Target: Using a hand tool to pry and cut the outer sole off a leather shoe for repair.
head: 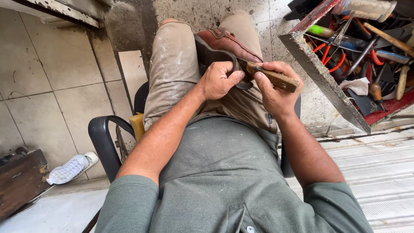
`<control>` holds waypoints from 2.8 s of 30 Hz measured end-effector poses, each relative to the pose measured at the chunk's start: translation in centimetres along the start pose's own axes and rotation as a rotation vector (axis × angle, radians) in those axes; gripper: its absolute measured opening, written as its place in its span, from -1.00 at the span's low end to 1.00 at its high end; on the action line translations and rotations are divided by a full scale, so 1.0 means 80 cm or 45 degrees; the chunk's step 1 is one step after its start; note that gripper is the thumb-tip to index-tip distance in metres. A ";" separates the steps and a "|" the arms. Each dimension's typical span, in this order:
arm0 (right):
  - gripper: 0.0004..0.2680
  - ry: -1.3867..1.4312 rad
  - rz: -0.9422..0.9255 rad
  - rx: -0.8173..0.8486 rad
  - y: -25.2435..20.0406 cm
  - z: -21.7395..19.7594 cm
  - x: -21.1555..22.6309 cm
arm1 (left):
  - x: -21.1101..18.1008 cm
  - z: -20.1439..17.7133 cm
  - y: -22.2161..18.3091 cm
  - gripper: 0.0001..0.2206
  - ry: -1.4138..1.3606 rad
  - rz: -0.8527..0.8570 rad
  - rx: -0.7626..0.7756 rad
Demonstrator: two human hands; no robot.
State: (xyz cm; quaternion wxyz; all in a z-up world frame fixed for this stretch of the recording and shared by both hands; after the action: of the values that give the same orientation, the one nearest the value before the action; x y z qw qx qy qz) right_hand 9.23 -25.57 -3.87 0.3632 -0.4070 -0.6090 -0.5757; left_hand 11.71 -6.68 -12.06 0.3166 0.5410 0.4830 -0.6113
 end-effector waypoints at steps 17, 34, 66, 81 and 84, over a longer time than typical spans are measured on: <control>-0.92 0.044 -0.020 0.178 0.034 -0.030 0.085 | -0.005 -0.001 -0.008 -0.67 0.102 -0.064 -0.005; -0.62 0.394 0.724 0.329 0.036 0.132 0.058 | -0.156 -0.073 -0.112 -0.65 0.518 0.784 -0.429; -0.85 -0.128 0.577 0.308 -0.011 -0.015 0.065 | -0.109 -0.061 -0.035 -0.64 0.554 -0.102 0.424; -0.77 0.087 0.023 0.704 -0.019 0.029 0.083 | -0.105 -0.017 -0.038 -0.65 0.877 -0.272 0.714; -0.82 0.081 0.039 0.718 -0.018 0.036 0.073 | -0.098 -0.017 -0.037 -0.69 0.890 -0.282 0.705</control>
State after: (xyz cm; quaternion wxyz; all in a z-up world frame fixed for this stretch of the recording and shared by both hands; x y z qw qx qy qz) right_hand 5.64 -22.24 0.69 0.4899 -0.2807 -0.7272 -0.3904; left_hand 11.19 -5.52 -3.69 -0.0889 0.7241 0.4343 -0.5284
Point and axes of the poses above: each hand's wrist, its own y-axis towards the middle knuckle, its own z-axis out of the palm, x = y × z, the point moved 7 cm from there along y, towards the middle knuckle, and after that the axes turned 3 degrees about -z, right-handed, at the moved point
